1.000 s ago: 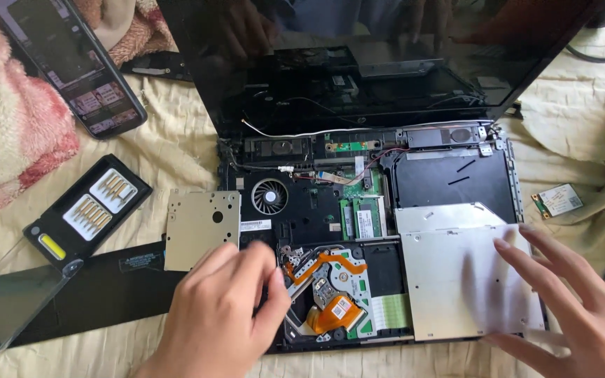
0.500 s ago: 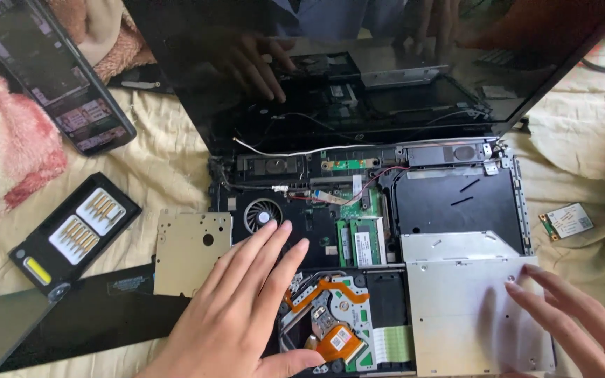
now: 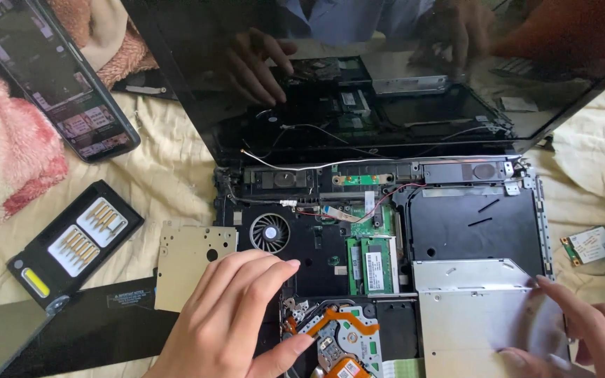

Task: Disassembling internal components of a laptop, including removing the optical drive and disconnecting internal cables.

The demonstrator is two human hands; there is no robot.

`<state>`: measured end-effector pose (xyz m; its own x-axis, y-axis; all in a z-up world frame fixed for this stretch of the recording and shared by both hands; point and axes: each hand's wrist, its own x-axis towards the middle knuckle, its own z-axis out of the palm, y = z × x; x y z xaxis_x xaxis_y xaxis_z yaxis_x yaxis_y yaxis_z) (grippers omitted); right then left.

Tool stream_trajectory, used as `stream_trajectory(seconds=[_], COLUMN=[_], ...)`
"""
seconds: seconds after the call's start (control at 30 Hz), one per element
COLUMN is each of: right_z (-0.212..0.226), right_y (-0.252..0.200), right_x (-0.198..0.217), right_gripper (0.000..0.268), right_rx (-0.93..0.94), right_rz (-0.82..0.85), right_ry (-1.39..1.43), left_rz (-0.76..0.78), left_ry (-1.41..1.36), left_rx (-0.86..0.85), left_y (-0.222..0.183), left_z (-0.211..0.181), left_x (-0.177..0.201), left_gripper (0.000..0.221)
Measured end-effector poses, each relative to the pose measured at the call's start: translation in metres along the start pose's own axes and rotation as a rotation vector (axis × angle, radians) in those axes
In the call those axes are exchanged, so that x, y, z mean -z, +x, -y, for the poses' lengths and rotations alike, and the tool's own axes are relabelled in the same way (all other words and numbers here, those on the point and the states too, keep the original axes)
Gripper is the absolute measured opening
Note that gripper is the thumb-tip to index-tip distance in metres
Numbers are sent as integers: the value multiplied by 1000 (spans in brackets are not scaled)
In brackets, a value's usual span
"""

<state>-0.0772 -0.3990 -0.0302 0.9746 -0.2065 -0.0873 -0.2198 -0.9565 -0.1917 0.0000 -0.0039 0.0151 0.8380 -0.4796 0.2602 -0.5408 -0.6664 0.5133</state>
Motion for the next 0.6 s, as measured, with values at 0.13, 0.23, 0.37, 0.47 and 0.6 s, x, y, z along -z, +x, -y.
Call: stream_trajectory(seconds=[0.13,0.23,0.37,0.47,0.6], right_z=[10,12,25,31,13], right_y=[-1,0,7,16,13], right_x=[2,4,28,41,34], right_gripper=[99,93,90,96,97], right_rx=[-32,35,-39,-208,-53], right_rz=[-27,-91,46,224,183], right_ry=[53,116,-37,-169,-149], left_rz=[-20,-96,-157,-139,-125], left_ry=[-32,-60,-41,-19,-61], left_rx=[45,64,61,49,89], left_y=[1,3,6,6,3], left_z=[-3,-1,5,6,6], left_x=[3,4,5,4,0], left_gripper=[50,45,20,15,12])
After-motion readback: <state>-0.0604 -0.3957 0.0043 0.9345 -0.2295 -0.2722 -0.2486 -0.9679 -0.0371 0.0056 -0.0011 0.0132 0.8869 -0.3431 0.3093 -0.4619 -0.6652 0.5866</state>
